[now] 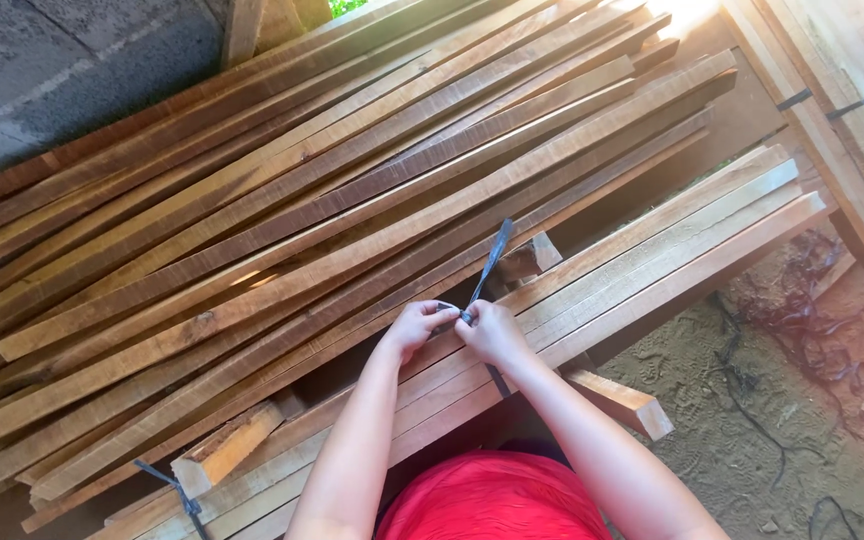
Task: The person bundles a stack of wooden planks using a black strap. They wrap the strap around the wood, pull it tight, and tie a knot to secure the bundle. The person then lifts the bundle and places it on top of a larger stack of similar planks.
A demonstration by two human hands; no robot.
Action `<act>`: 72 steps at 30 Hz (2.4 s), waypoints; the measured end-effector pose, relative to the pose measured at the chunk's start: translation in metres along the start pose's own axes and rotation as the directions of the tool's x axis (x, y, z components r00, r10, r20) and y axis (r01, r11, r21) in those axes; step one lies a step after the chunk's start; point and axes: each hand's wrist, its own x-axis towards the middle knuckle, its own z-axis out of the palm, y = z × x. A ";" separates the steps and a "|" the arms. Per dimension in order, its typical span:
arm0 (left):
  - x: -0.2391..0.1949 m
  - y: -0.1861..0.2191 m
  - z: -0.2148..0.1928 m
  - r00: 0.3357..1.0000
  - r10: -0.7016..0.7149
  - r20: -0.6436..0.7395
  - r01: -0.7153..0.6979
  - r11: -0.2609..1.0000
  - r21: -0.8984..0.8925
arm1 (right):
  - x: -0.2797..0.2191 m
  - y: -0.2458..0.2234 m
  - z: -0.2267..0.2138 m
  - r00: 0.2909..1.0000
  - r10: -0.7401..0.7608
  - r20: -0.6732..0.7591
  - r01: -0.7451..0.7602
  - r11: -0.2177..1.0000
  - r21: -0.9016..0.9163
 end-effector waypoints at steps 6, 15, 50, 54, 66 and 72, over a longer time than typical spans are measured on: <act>0.007 0.001 0.002 0.999 -0.039 -0.021 0.037 0.995 -0.093 | -0.005 -0.009 -0.029 0.978 -0.206 -0.023 0.207 0.978 0.029; 0.047 -0.015 0.028 0.866 -0.130 -0.482 0.186 0.980 0.069 | -0.030 0.025 -0.004 0.926 -0.376 0.025 0.372 0.901 -0.226; 0.055 -0.012 0.019 0.958 -0.204 -0.203 0.215 0.976 0.031 | -0.034 0.019 0.001 0.988 0.153 0.004 -0.147 0.941 0.306; 0.058 -0.009 0.016 0.964 -0.198 -0.176 0.221 0.967 0.125 | -0.031 0.019 0.006 0.957 0.244 0.156 -0.284 0.679 0.677; 0.090 -0.042 0.033 0.903 -0.182 -0.390 0.175 0.983 -0.054 | -0.017 0.067 0.053 0.977 0.097 0.188 -0.207 0.270 0.940; 0.100 -0.046 0.035 0.836 -0.190 -0.514 0.164 0.982 -0.096 | -0.040 0.010 0.020 0.991 0.004 -0.137 0.055 0.904 0.425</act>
